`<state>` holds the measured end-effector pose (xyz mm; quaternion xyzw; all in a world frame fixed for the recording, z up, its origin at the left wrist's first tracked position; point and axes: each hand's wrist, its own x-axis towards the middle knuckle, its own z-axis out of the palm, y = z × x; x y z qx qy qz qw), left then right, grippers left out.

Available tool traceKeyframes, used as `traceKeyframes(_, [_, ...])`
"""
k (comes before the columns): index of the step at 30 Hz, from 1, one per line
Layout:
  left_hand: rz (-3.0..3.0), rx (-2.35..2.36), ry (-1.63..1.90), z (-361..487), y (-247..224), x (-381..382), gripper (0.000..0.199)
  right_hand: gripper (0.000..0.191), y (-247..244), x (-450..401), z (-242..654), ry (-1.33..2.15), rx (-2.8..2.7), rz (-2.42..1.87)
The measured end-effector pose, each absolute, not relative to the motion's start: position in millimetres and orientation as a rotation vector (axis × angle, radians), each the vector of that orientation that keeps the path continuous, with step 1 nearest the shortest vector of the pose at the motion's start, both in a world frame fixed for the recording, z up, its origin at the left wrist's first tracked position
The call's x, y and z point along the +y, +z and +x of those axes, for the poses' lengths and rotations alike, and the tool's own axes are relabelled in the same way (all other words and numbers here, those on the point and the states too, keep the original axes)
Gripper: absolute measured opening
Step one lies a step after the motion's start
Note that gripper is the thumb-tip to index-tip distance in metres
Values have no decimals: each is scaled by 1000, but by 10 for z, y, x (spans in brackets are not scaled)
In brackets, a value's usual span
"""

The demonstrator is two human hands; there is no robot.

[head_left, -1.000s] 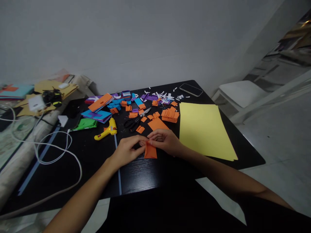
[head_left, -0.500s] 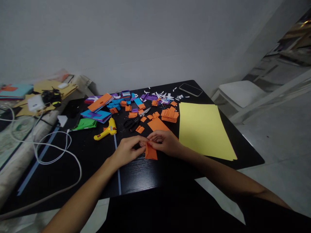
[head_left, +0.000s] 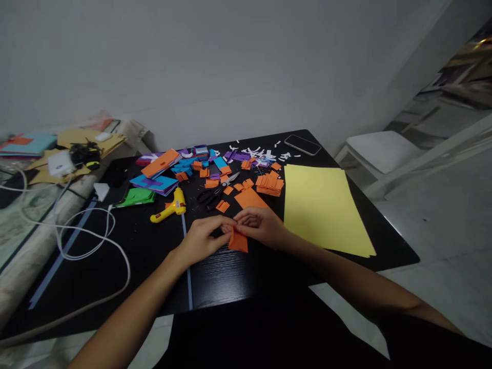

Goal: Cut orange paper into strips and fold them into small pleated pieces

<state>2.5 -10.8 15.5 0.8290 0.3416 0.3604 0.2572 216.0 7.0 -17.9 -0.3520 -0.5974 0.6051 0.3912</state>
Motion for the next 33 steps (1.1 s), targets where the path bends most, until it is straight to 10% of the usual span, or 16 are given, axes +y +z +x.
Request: traceKeyframes(33, [1469,1064,858,114,101,-37,33,15,-123,33,2168,1240,-1589,-925])
